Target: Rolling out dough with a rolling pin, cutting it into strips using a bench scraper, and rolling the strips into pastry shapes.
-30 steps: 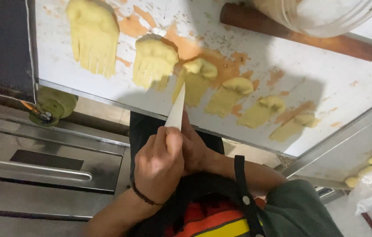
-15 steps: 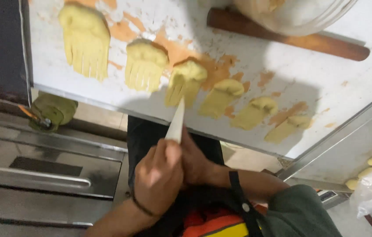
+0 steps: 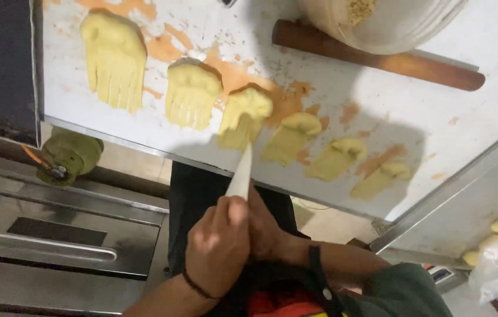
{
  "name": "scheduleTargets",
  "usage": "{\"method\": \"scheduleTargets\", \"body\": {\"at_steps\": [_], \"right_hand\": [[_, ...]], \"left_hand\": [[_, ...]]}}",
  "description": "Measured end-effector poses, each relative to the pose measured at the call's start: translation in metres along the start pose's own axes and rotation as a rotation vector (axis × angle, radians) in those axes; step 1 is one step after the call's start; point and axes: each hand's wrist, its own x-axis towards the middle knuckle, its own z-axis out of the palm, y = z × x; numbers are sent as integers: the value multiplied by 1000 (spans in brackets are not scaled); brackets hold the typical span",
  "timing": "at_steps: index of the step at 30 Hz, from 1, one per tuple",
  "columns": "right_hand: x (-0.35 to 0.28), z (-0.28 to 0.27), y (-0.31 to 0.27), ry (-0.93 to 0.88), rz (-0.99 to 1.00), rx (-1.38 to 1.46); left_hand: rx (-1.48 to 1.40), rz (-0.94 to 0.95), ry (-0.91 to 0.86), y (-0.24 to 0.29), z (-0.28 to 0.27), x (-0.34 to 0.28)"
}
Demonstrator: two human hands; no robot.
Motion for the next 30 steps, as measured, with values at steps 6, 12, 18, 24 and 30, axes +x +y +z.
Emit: {"method": "scheduleTargets", "body": {"at_steps": [6,12,18,24,30], "right_hand": [[3,4,-2,59,-175,-159],[-22,-7,23,-18,-971,-800],[-9,-31,18,-108,-991,-844],[-3,-65,5,-206,-910,-855],[6,-68,2,-275,-651,-918]], "left_hand": [[-100,11,37,-5,11,-5],[-193,128,-32,-12,15,-42],[-204,79,118,7,11,-15],[-168,40,115,31,15,2],[-66,-15,76,48,18,8]]}}
